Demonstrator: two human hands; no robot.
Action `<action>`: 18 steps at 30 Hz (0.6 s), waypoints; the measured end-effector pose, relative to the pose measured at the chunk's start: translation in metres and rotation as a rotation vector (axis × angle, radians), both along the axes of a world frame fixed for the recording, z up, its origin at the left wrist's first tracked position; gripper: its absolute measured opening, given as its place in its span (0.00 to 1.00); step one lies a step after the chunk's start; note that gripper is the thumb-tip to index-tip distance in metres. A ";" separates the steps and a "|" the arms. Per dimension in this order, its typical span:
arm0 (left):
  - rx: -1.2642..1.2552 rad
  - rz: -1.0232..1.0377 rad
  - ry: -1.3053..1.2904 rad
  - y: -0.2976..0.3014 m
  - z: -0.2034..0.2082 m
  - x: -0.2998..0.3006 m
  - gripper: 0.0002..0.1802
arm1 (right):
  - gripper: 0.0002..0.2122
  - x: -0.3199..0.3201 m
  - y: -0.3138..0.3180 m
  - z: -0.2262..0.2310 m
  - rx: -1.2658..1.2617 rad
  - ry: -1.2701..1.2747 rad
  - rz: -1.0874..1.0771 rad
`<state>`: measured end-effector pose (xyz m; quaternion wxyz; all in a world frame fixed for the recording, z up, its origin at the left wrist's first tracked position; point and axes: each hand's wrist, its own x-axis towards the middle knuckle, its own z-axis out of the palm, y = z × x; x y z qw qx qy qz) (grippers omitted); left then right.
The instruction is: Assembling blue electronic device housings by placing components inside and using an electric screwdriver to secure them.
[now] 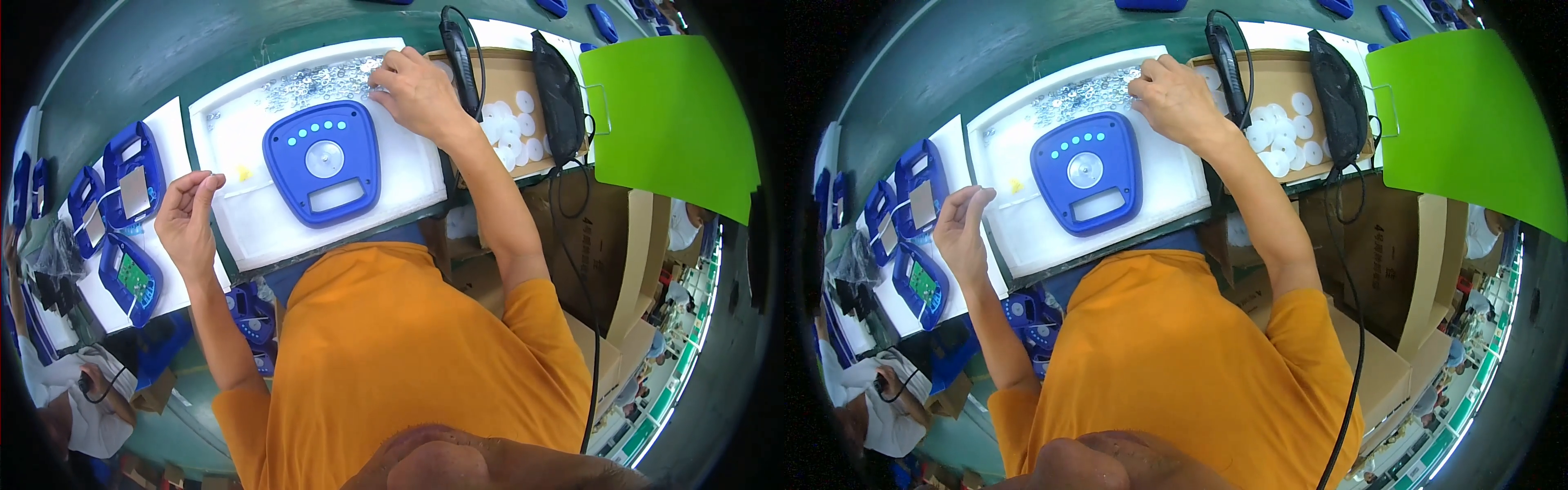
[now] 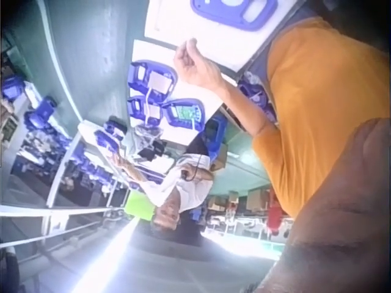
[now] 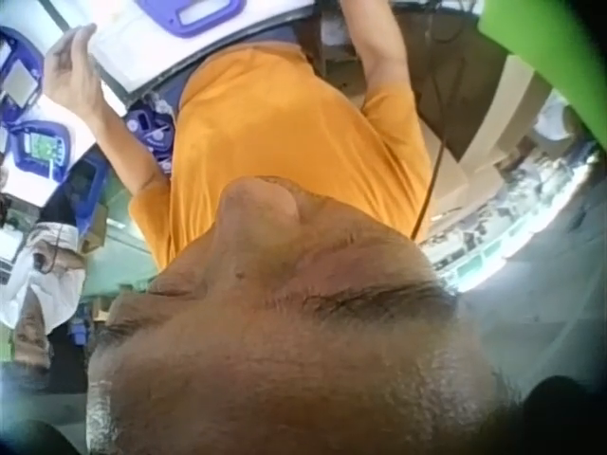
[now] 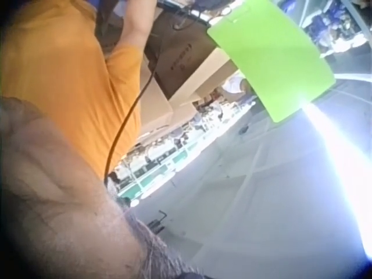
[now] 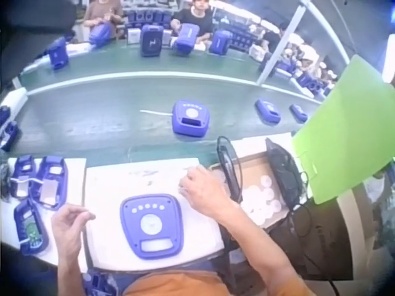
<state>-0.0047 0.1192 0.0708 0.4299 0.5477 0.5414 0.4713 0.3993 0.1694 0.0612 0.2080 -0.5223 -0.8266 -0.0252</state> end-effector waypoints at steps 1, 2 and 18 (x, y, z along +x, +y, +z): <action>0.002 0.004 0.004 0.000 -0.001 -0.001 0.08 | 0.05 -0.001 0.001 -0.003 0.002 0.004 0.004; -0.006 0.014 0.005 -0.001 -0.002 -0.002 0.08 | 0.05 0.000 0.002 -0.005 -0.003 -0.042 0.019; -0.092 0.037 -0.144 -0.006 0.007 0.015 0.14 | 0.03 -0.007 -0.016 0.003 0.032 0.277 -0.076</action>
